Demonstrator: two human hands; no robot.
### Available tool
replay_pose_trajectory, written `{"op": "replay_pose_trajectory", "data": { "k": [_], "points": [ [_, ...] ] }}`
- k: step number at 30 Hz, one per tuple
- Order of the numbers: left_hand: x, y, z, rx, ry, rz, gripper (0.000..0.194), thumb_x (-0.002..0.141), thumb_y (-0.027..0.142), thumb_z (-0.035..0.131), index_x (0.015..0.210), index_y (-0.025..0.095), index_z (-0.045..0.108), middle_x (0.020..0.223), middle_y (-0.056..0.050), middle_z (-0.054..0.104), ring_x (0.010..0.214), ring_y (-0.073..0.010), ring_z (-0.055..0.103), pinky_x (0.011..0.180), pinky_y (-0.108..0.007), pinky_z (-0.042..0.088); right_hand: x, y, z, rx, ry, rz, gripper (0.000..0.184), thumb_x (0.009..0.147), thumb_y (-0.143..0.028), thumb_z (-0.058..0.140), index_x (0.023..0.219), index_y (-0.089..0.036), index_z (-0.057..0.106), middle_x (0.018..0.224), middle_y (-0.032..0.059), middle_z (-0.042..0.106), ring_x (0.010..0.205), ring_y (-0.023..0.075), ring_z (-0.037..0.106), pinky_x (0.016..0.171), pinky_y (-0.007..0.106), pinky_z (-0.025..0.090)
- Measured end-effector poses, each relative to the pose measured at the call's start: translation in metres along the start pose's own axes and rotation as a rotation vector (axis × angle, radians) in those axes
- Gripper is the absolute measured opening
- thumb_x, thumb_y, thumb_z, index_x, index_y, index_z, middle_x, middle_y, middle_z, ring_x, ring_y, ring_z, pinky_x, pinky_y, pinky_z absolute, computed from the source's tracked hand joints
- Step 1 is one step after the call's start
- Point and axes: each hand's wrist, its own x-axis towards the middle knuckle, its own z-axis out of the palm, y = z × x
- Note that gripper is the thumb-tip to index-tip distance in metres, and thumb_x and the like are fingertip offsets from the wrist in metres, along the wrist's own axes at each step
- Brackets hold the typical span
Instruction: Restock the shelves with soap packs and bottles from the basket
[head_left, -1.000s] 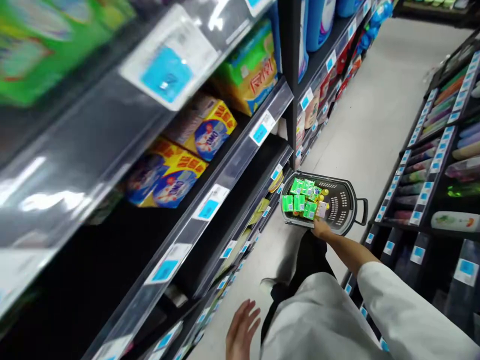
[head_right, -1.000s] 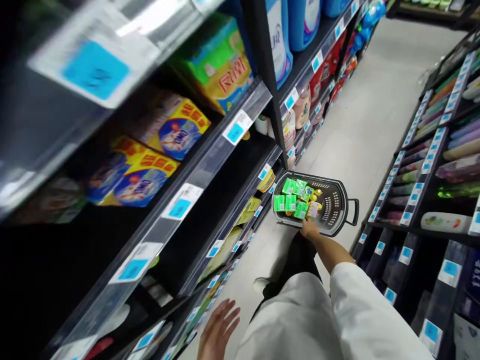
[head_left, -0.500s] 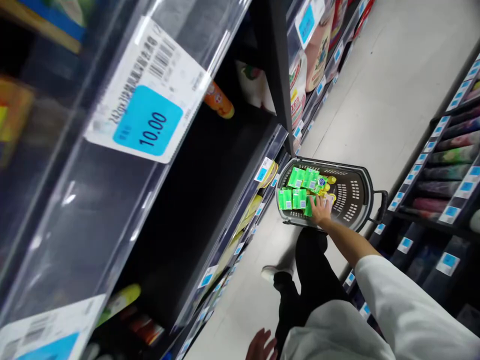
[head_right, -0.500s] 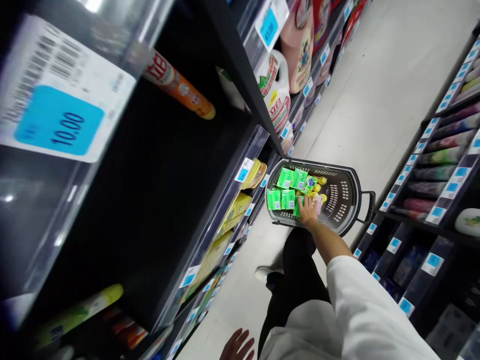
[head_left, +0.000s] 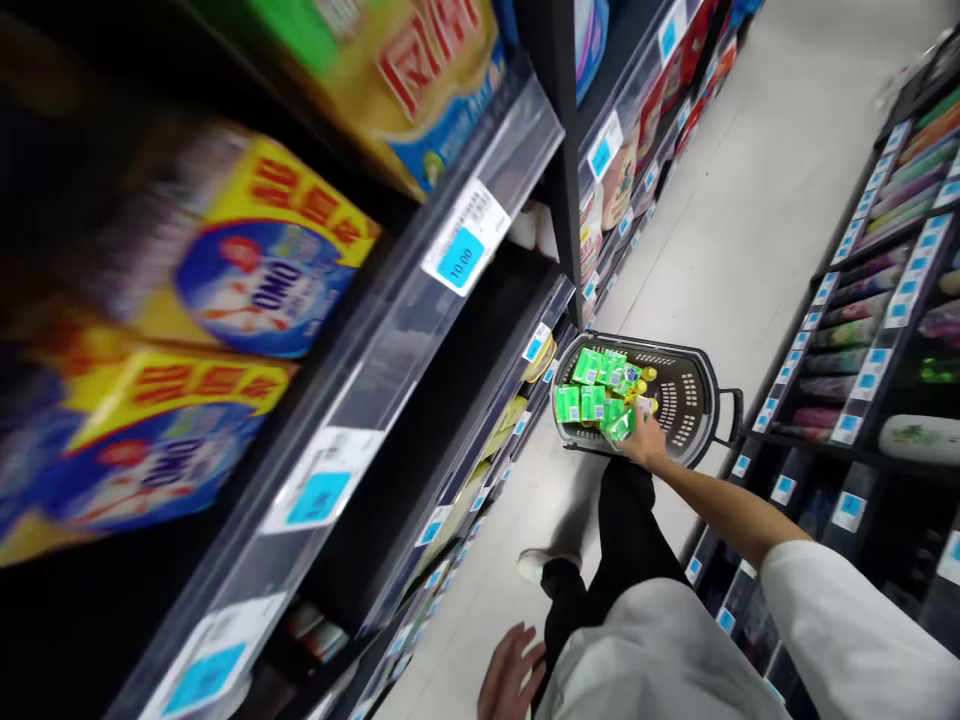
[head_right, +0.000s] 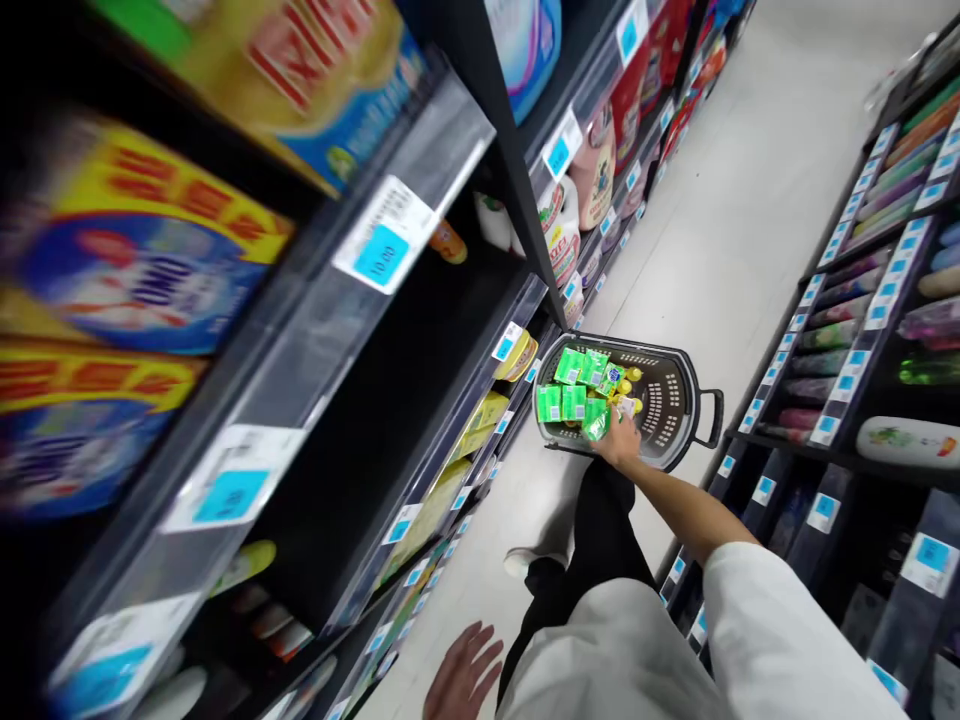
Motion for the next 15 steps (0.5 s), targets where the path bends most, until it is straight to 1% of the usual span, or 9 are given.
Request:
{"op": "replay_pose_trajectory", "data": {
  "k": [2,4,7,9,11,13,15],
  "points": [
    [-0.012,0.012,0.005,0.004,-0.042,0.102,0.063,0.063,0.062,0.083,0.108,0.019,0.073,0.119,-0.018,0.072,0.111,-0.0395,0.07,0.095,-0.048,0.058,-0.033,-0.013,-0.018,0.219,0.034,-0.006,0.097,0.07,-0.04,0.081,0.152,-0.016,0.034,0.143,0.0233,0.052,0.128,0.0403,0.052,0.106,0.054,0.042],
    [-0.026,0.027,0.008,0.011,-0.093,0.192,0.063,0.065,0.063,0.082,0.109,0.018,0.073,0.118,-0.018,0.072,0.108,-0.0369,0.071,0.093,-0.046,0.058,-0.069,-0.028,-0.034,0.442,0.05,-0.043,0.098,0.067,-0.043,0.082,0.15,-0.017,0.037,0.14,0.019,0.057,0.126,0.0375,0.056,0.106,0.052,0.045],
    [-0.046,0.05,0.007,0.011,-0.175,0.328,0.062,0.067,0.064,0.081,0.107,0.017,0.074,0.116,-0.018,0.072,0.102,-0.0331,0.072,0.091,-0.044,0.057,-0.128,-0.057,-0.052,0.689,0.002,-0.085,0.099,0.067,-0.05,0.081,0.15,-0.017,0.037,0.137,0.0153,0.061,0.125,0.0335,0.06,0.106,0.052,0.049],
    [-0.057,0.064,0.004,0.008,-0.208,0.426,0.06,0.069,0.063,0.08,0.107,0.017,0.073,0.116,-0.017,0.072,0.101,-0.0303,0.072,0.091,-0.042,0.056,-0.168,-0.079,-0.065,0.875,-0.119,-0.114,0.098,0.069,-0.052,0.081,0.151,-0.019,0.039,0.129,0.0131,0.067,0.118,0.0307,0.066,0.102,0.051,0.053],
    [-0.067,0.076,-0.001,0.005,-0.242,0.521,0.057,0.074,0.062,0.078,0.109,0.017,0.071,0.118,-0.016,0.072,0.102,-0.0285,0.071,0.093,-0.041,0.055,-0.206,-0.102,-0.077,1.101,-0.304,-0.133,0.093,0.069,-0.048,0.083,0.15,-0.024,0.044,0.123,0.0103,0.071,0.112,0.0285,0.069,0.101,0.05,0.054],
    [-0.076,0.087,-0.006,0.017,-0.288,0.63,0.055,0.079,0.059,0.075,0.113,0.017,0.069,0.121,-0.016,0.07,0.107,-0.028,0.069,0.097,-0.041,0.053,-0.239,-0.124,-0.09,1.291,-0.487,-0.145,0.086,0.068,-0.043,0.086,0.145,-0.028,0.05,0.127,0.0083,0.07,0.115,0.0279,0.068,0.104,0.05,0.052],
    [-0.087,0.096,-0.011,0.045,-0.322,0.76,0.051,0.083,0.054,0.073,0.119,0.018,0.066,0.127,-0.016,0.067,0.116,-0.0283,0.066,0.103,-0.042,0.05,-0.265,-0.142,-0.101,1.389,-0.627,-0.174,0.076,0.069,-0.042,0.086,0.137,-0.03,0.056,0.133,0.0069,0.068,0.121,0.0285,0.065,0.107,0.052,0.049]
  ]
}}
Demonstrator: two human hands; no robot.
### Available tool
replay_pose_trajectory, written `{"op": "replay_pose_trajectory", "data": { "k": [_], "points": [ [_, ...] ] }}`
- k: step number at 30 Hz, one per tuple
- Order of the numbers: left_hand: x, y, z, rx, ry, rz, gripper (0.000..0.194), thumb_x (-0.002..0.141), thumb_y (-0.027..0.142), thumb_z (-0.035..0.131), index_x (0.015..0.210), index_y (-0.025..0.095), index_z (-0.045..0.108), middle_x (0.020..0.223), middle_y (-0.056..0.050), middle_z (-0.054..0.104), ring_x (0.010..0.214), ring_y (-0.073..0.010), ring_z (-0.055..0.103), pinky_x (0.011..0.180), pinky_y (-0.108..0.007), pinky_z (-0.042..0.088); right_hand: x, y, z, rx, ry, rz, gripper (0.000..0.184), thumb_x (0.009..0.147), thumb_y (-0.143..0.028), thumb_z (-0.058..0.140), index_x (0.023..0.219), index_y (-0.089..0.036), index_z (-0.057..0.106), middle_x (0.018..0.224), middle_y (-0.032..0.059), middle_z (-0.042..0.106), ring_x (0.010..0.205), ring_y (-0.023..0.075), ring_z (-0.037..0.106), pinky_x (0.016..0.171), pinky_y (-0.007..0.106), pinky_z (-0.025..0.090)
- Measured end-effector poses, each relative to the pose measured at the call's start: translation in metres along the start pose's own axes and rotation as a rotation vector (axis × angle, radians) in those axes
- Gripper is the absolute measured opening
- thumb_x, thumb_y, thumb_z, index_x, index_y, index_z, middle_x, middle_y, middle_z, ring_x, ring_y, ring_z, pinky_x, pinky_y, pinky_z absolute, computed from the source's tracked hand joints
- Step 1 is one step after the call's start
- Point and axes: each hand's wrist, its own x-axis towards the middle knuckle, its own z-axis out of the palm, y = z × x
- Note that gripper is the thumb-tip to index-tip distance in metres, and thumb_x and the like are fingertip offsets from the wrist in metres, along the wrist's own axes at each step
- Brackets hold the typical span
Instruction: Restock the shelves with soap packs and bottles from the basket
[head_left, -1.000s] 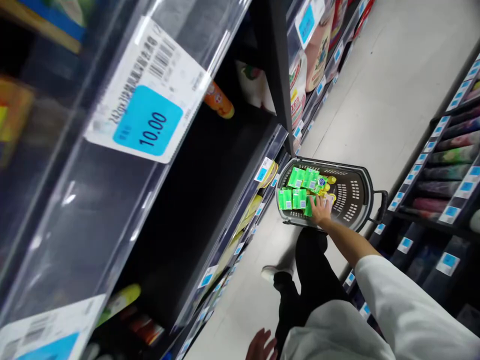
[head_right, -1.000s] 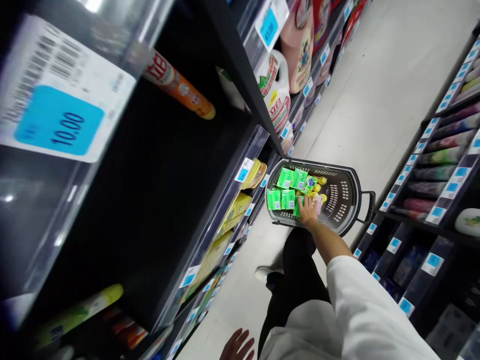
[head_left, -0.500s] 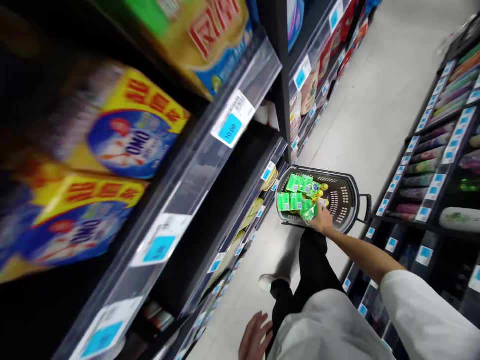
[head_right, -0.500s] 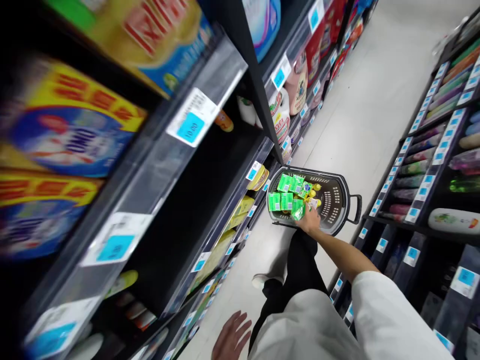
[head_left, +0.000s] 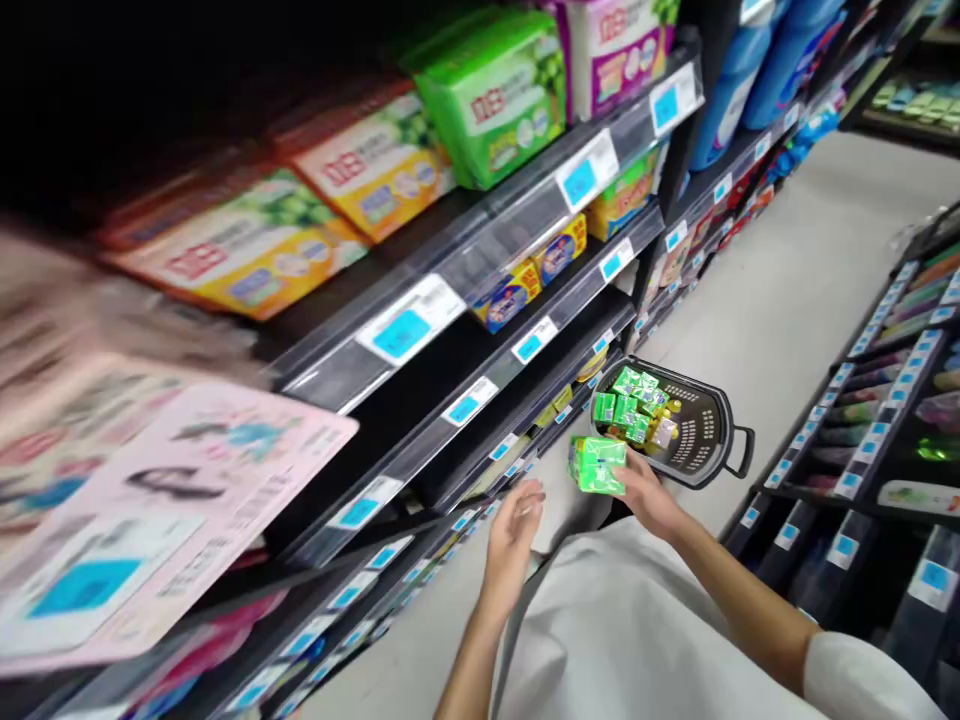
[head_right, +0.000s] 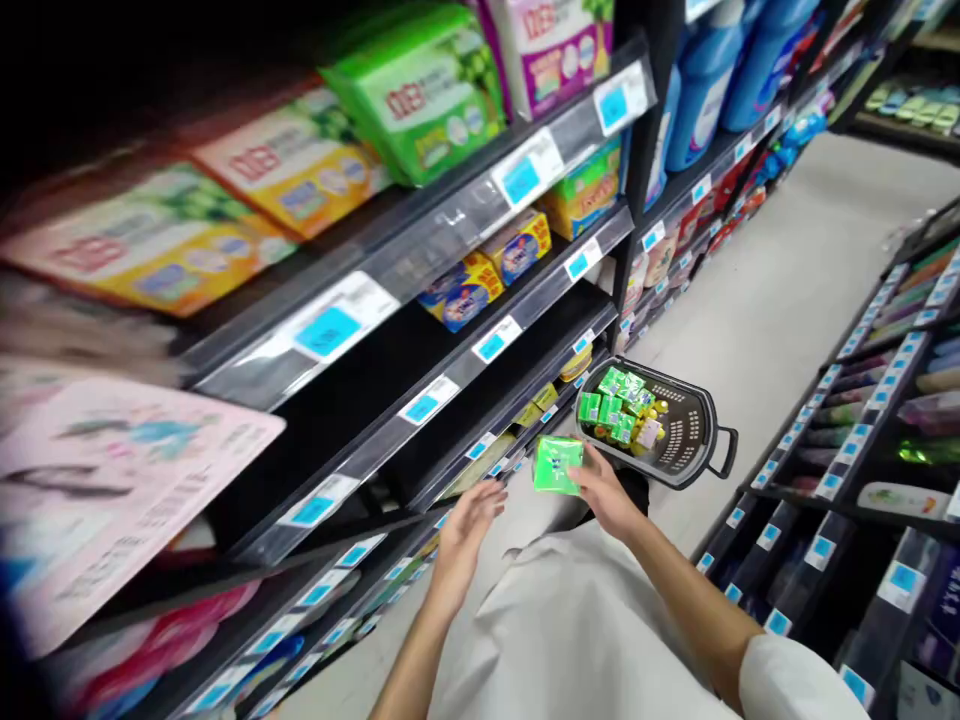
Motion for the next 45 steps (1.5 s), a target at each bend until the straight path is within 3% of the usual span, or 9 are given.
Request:
{"op": "replay_pose_trajectory", "data": {
  "k": [4,7,10,13,19,25,31,40,45],
  "points": [
    [-0.008,0.029,-0.007,0.121,-0.051,0.294,0.051,0.087,0.041,0.072,0.133,0.022,0.061,0.145,-0.014,0.055,0.135,-0.0288,0.053,0.114,-0.043,0.043,-0.022,-0.009,0.038,0.075,-0.235,0.083,0.058,0.076,-0.051,0.078,0.126,-0.027,0.064,0.128,0.0079,0.071,0.122,0.0314,0.064,0.11,0.06,0.044],
    [-0.014,0.048,-0.014,0.285,-0.098,0.485,0.06,0.083,0.034,0.077,0.139,0.026,0.058,0.152,-0.012,0.049,0.144,-0.0298,0.044,0.122,-0.044,0.033,-0.031,-0.01,0.053,0.124,-0.385,0.172,0.061,0.077,-0.06,0.072,0.125,-0.023,0.066,0.127,0.0118,0.071,0.123,0.0337,0.064,0.113,0.062,0.04],
    [-0.018,0.06,-0.023,0.317,-0.154,0.558,0.074,0.077,0.035,0.083,0.144,0.028,0.054,0.154,-0.012,0.047,0.147,-0.0324,0.04,0.124,-0.045,0.03,-0.035,-0.009,0.063,0.146,-0.458,0.248,0.067,0.075,-0.071,0.066,0.121,-0.022,0.067,0.128,0.0147,0.07,0.128,0.0366,0.059,0.114,0.065,0.036],
    [-0.02,0.066,-0.031,0.216,-0.203,0.519,0.076,0.077,0.039,0.083,0.146,0.027,0.053,0.153,-0.012,0.05,0.145,-0.0336,0.043,0.122,-0.045,0.032,-0.035,-0.009,0.07,0.139,-0.516,0.291,0.074,0.075,-0.077,0.059,0.123,-0.023,0.065,0.13,0.0156,0.069,0.133,0.0383,0.054,0.113,0.068,0.034],
    [-0.016,0.076,-0.036,-0.068,-0.245,0.264,0.065,0.078,0.047,0.08,0.136,0.022,0.062,0.141,-0.014,0.062,0.132,-0.0344,0.056,0.112,-0.044,0.045,-0.023,-0.013,0.074,0.102,-0.558,0.345,0.079,0.072,-0.079,0.061,0.13,-0.025,0.061,0.133,0.0138,0.067,0.13,0.0388,0.056,0.11,0.069,0.036],
    [-0.01,0.078,-0.037,-0.279,-0.318,0.05,0.069,0.066,0.051,0.088,0.125,0.019,0.069,0.13,-0.014,0.069,0.121,-0.036,0.064,0.106,-0.048,0.049,-0.01,-0.015,0.074,-0.067,-0.594,0.322,0.081,0.066,-0.082,0.063,0.121,-0.023,0.067,0.127,0.0132,0.07,0.131,0.038,0.056,0.113,0.06,0.037],
    [-0.007,0.064,-0.05,-0.366,-0.272,-0.111,0.07,0.05,0.045,0.098,0.111,0.017,0.076,0.111,-0.012,0.076,0.107,-0.0326,0.069,0.098,-0.044,0.05,-0.01,-0.017,0.089,-0.074,-0.612,0.35,0.095,0.064,-0.081,0.068,0.14,-0.025,0.055,0.14,0.013,0.064,0.135,0.0373,0.053,0.115,0.057,0.036],
    [-0.011,0.067,-0.071,-0.316,-0.165,-0.121,0.069,0.044,0.033,0.1,0.107,0.014,0.078,0.105,-0.012,0.077,0.096,-0.0272,0.069,0.087,-0.035,0.052,-0.01,-0.019,0.11,-0.167,-0.639,0.348,0.085,0.08,-0.077,0.06,0.15,-0.03,0.047,0.144,0.0075,0.061,0.141,0.0343,0.049,0.118,0.054,0.037],
    [-0.016,0.072,-0.071,-0.291,-0.131,-0.067,0.064,0.047,0.027,0.098,0.106,0.014,0.077,0.103,-0.011,0.077,0.093,-0.024,0.07,0.084,-0.032,0.055,-0.002,-0.019,0.104,-0.342,-0.617,0.215,0.076,0.084,-0.078,0.058,0.145,-0.034,0.053,0.14,0.006,0.064,0.137,0.0322,0.054,0.115,0.051,0.043]
  ]
}}
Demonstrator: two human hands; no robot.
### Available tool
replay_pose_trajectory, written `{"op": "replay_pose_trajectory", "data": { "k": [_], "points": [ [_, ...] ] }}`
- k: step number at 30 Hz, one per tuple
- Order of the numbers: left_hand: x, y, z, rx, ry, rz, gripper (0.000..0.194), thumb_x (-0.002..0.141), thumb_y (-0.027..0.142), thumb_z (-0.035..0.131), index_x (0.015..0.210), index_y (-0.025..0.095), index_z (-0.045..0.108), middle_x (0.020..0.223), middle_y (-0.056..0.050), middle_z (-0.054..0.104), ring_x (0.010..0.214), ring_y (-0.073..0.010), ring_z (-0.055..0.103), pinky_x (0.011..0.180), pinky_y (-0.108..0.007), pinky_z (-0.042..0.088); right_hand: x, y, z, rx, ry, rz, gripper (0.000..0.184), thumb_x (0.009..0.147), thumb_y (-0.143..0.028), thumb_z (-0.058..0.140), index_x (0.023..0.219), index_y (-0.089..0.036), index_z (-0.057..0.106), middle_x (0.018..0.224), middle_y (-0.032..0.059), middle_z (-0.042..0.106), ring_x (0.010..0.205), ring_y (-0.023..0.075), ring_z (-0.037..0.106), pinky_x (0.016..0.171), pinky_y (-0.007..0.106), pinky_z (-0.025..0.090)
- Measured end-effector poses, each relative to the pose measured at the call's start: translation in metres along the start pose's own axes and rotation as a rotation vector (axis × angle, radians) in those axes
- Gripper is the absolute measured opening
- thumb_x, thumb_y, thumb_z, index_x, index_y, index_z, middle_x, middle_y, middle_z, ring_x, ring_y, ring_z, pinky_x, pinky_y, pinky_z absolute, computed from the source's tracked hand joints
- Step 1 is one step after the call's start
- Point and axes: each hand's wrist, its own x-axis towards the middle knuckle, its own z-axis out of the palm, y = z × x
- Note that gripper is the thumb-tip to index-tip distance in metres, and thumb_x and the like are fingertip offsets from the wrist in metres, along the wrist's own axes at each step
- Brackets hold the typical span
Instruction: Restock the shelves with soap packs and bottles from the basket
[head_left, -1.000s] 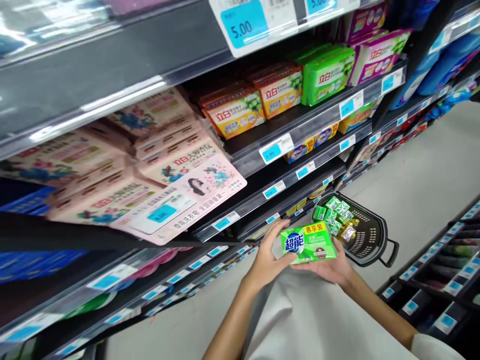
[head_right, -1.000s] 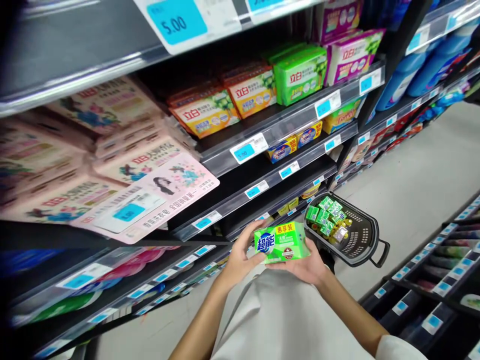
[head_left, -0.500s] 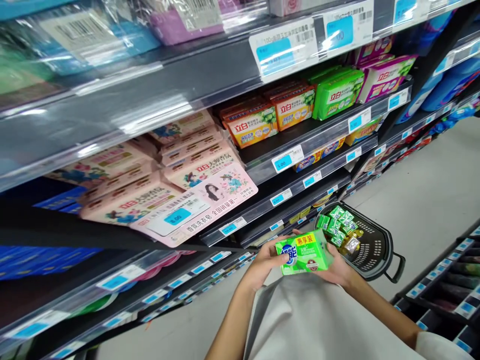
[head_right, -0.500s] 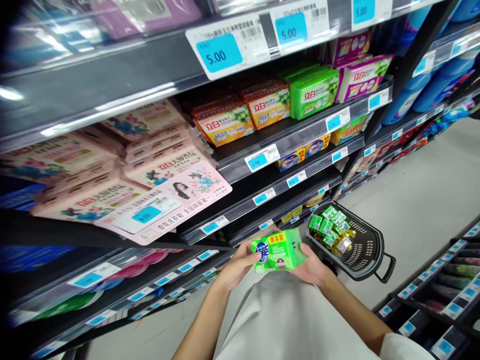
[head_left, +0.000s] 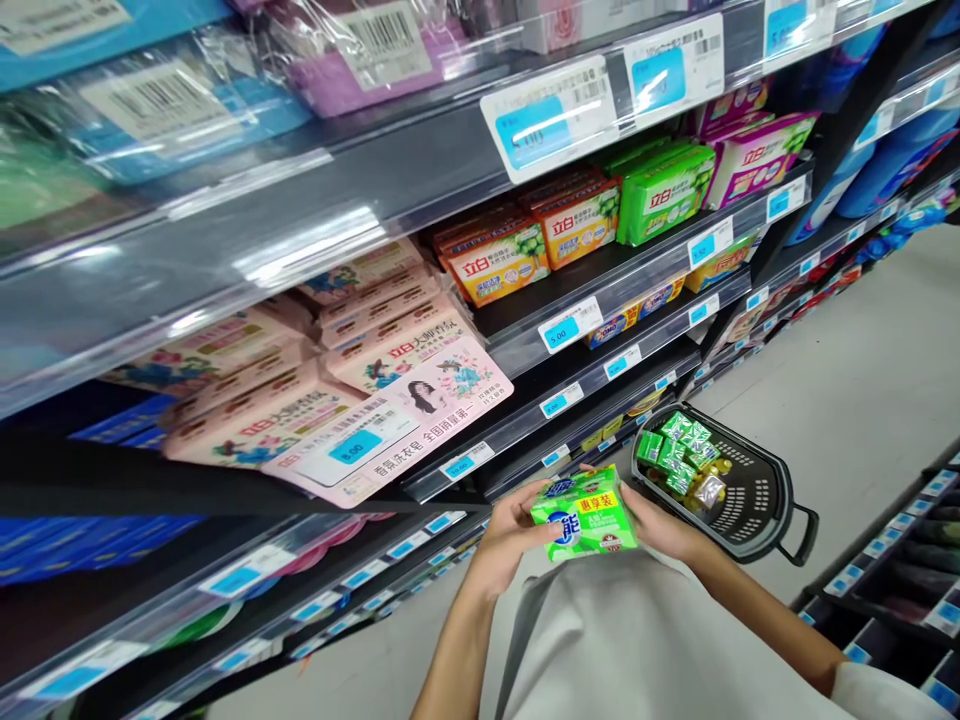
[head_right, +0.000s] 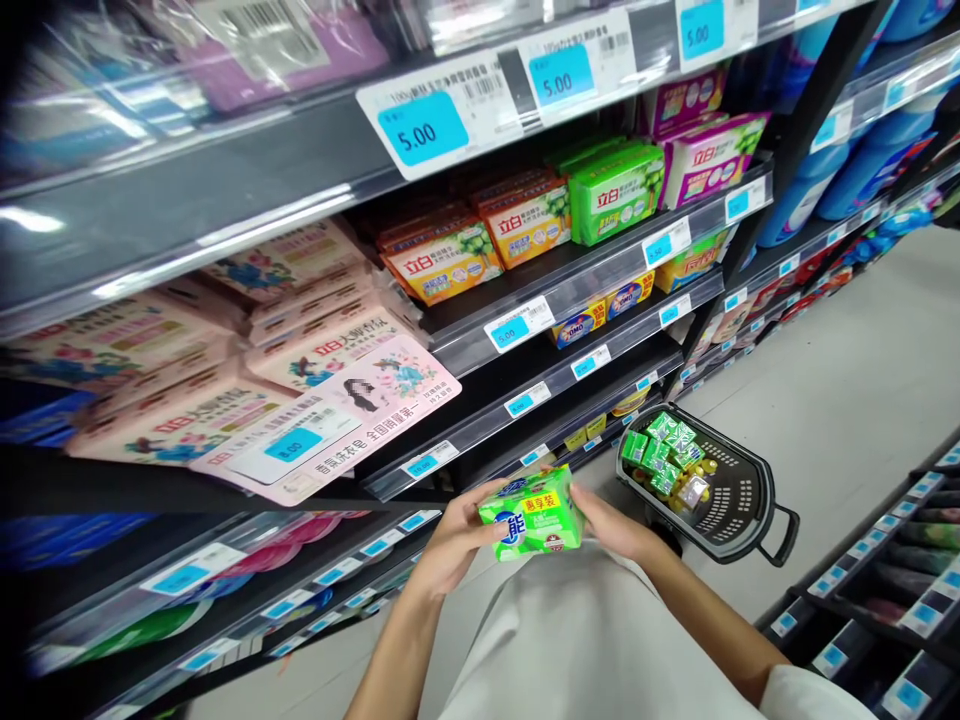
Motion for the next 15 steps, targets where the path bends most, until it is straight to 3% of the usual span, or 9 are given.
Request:
{"op": "replay_pose_trajectory", "data": {
  "k": [4,6,9,12,15],
  "points": [
    [0.003,-0.009,0.0,0.0,0.114,0.054,0.068,0.045,0.024,0.098,0.107,0.014,0.073,0.103,-0.01,0.077,0.09,-0.0233,0.072,0.081,-0.032,0.057,0.002,0.005,-0.017,-0.167,0.244,-0.119,0.065,0.086,-0.071,0.064,0.139,-0.033,0.059,0.137,0.0059,0.065,0.132,0.0305,0.057,0.116,0.05,0.04],
    [0.004,-0.014,0.0,0.018,0.157,0.094,0.07,0.045,0.022,0.098,0.109,0.015,0.07,0.105,-0.009,0.077,0.091,-0.0237,0.073,0.082,-0.032,0.058,0.002,0.004,-0.024,-0.27,0.301,-0.188,0.061,0.087,-0.068,0.064,0.138,-0.033,0.06,0.135,0.0068,0.065,0.127,0.0302,0.059,0.114,0.05,0.042],
    [0.005,-0.018,0.001,0.105,0.204,0.168,0.072,0.046,0.02,0.097,0.112,0.016,0.068,0.109,-0.009,0.076,0.097,-0.0248,0.073,0.086,-0.033,0.058,0.0,-0.005,-0.025,-0.55,0.266,-0.245,0.062,0.086,-0.058,0.07,0.142,-0.034,0.055,0.142,0.0073,0.059,0.127,0.0298,0.058,0.111,0.049,0.044],
    [0.002,-0.019,0.003,0.189,0.226,0.234,0.072,0.05,0.022,0.096,0.115,0.017,0.066,0.111,-0.009,0.075,0.103,-0.0259,0.072,0.092,-0.035,0.057,0.001,-0.02,-0.019,-0.844,0.228,-0.21,0.075,0.081,-0.044,0.078,0.149,-0.035,0.047,0.151,0.0067,0.05,0.132,0.0295,0.052,0.111,0.048,0.044],
    [-0.004,-0.022,0.004,0.236,0.218,0.285,0.072,0.054,0.024,0.094,0.119,0.018,0.064,0.117,-0.01,0.074,0.108,-0.0266,0.07,0.097,-0.037,0.056,0.008,-0.033,-0.011,-0.986,0.195,-0.166,0.083,0.076,-0.037,0.081,0.151,-0.032,0.045,0.153,0.0072,0.048,0.138,0.0298,0.048,0.115,0.047,0.041]
  ]
}}
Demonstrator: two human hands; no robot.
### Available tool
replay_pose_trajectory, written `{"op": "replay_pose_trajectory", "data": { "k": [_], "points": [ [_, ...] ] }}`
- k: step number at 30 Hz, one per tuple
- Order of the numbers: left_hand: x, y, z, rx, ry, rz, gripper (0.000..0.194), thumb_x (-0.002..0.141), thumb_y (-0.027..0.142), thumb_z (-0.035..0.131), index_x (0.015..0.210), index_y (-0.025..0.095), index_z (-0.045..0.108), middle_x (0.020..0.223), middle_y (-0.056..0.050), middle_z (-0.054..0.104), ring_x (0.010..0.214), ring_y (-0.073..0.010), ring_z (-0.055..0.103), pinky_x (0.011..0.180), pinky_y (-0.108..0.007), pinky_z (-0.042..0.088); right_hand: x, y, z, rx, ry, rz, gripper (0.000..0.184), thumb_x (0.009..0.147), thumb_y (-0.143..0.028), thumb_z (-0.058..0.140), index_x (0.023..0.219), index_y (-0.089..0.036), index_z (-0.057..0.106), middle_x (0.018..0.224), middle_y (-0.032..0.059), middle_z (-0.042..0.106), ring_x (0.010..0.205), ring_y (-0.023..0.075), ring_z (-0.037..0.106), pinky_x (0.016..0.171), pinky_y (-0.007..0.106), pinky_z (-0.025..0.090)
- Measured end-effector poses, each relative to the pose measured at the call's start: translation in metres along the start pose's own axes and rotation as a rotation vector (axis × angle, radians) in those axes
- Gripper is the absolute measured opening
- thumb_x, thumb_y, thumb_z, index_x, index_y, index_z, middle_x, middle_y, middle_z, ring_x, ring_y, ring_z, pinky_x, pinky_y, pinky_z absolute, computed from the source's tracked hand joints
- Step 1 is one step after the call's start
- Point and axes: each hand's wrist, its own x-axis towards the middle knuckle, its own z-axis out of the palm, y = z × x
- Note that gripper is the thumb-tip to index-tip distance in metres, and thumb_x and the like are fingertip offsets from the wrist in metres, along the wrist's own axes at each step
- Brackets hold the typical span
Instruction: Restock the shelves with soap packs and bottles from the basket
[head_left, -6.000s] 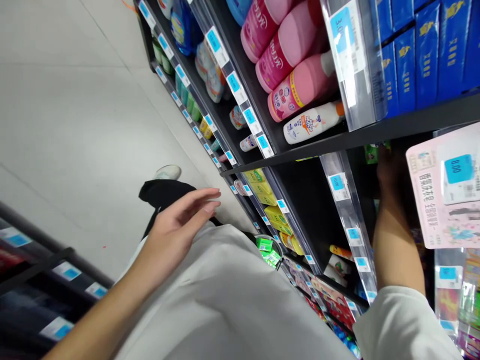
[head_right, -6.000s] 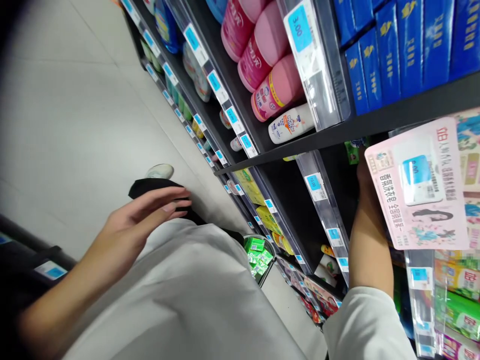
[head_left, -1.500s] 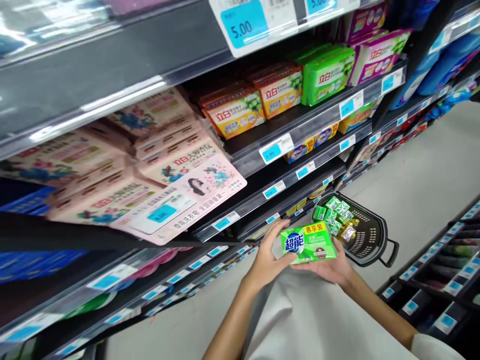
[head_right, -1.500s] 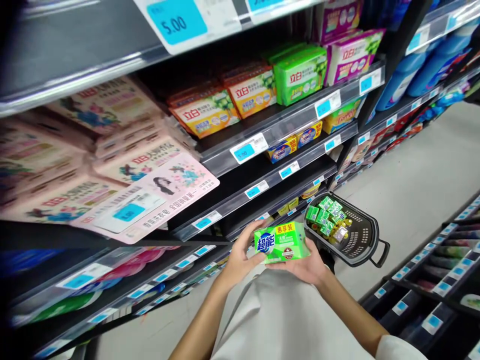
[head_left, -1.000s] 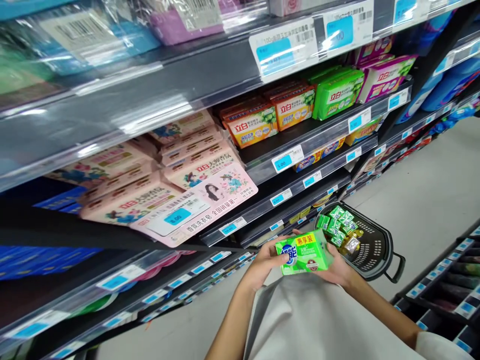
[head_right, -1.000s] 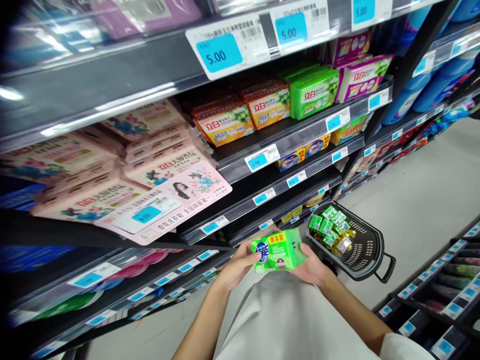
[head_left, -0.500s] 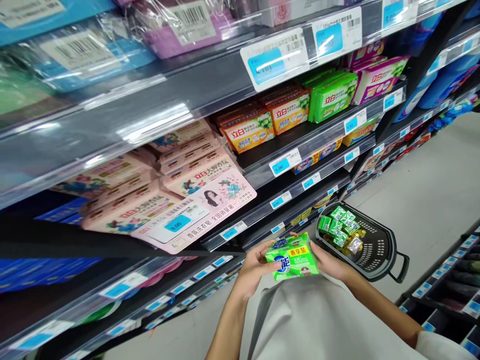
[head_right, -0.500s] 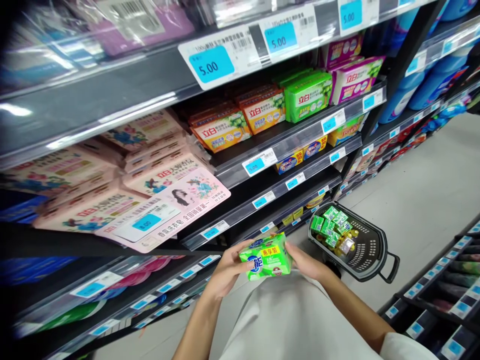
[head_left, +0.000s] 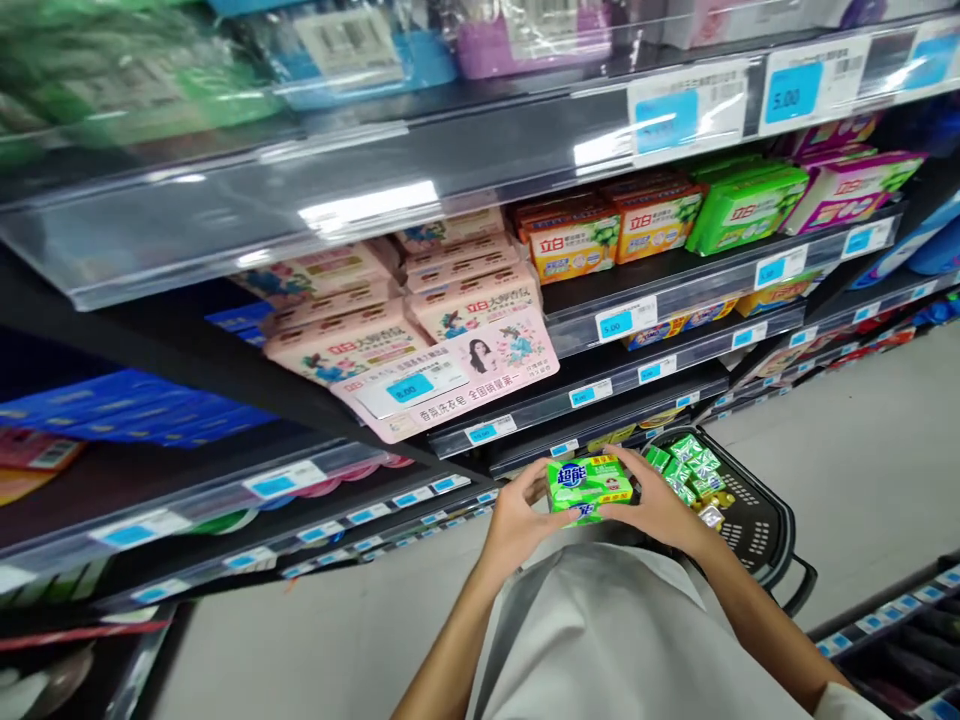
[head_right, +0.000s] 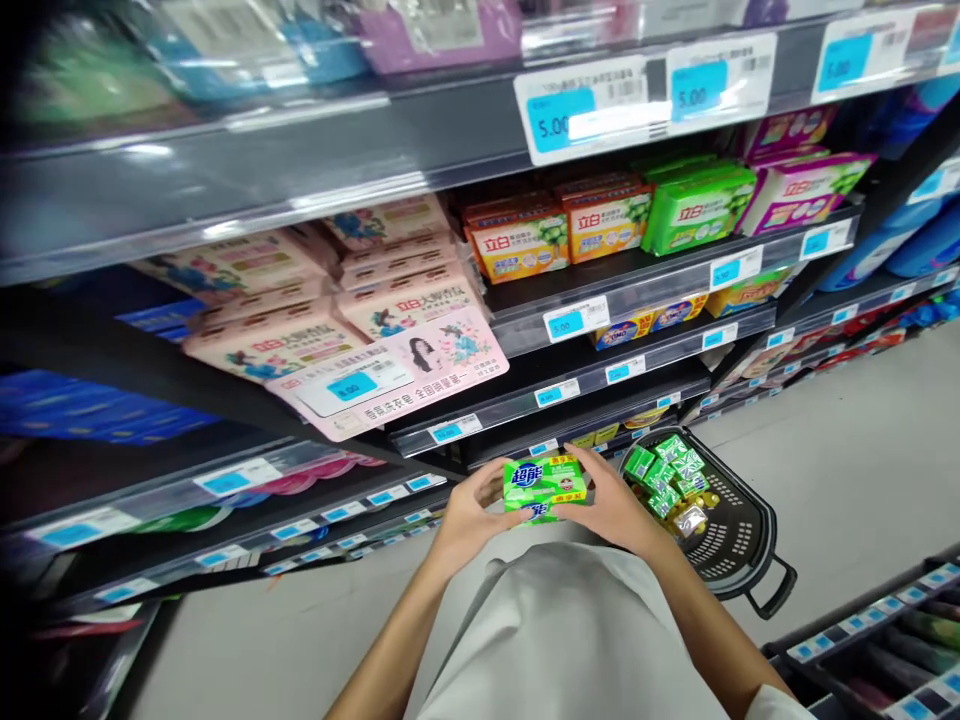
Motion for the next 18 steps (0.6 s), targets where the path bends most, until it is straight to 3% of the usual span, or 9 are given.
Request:
{"op": "replay_pose_trajectory", "data": {
  "k": [5,11,14,18],
  "points": [
    [-0.012,-0.006,-0.005,0.108,0.021,0.081,0.07,0.062,0.024,0.09,0.127,0.018,0.062,0.124,-0.01,0.071,0.117,-0.0274,0.067,0.108,-0.04,0.05,0.015,-0.009,-0.003,-0.132,-0.114,-0.048,0.075,0.07,-0.037,0.086,0.139,-0.03,0.058,0.14,0.0075,0.06,0.125,0.0315,0.058,0.105,0.046,0.05],
    [-0.02,0.001,-0.015,0.217,0.134,0.174,0.074,0.063,0.024,0.09,0.132,0.021,0.063,0.129,-0.009,0.07,0.12,-0.0289,0.065,0.11,-0.043,0.048,0.031,-0.017,0.001,-0.139,-0.073,-0.176,0.07,0.064,-0.037,0.09,0.128,-0.025,0.064,0.124,0.0084,0.068,0.11,0.0294,0.065,0.096,0.044,0.055],
    [-0.021,0.01,-0.02,0.213,0.191,0.242,0.076,0.066,0.028,0.089,0.137,0.025,0.061,0.138,-0.008,0.065,0.127,-0.0293,0.061,0.115,-0.044,0.044,0.044,-0.03,0.002,-0.079,-0.049,-0.243,0.068,0.062,-0.04,0.092,0.122,-0.022,0.066,0.118,0.0093,0.07,0.103,0.0292,0.068,0.089,0.042,0.058],
    [-0.027,0.017,-0.022,0.083,0.288,0.333,0.071,0.082,0.033,0.078,0.147,0.027,0.051,0.151,-0.009,0.053,0.138,-0.0272,0.052,0.116,-0.041,0.043,0.074,-0.053,-0.002,0.105,-0.079,-0.184,0.075,0.055,-0.044,0.095,0.119,-0.021,0.065,0.111,0.009,0.073,0.097,0.0295,0.071,0.086,0.043,0.06]
  ]
}}
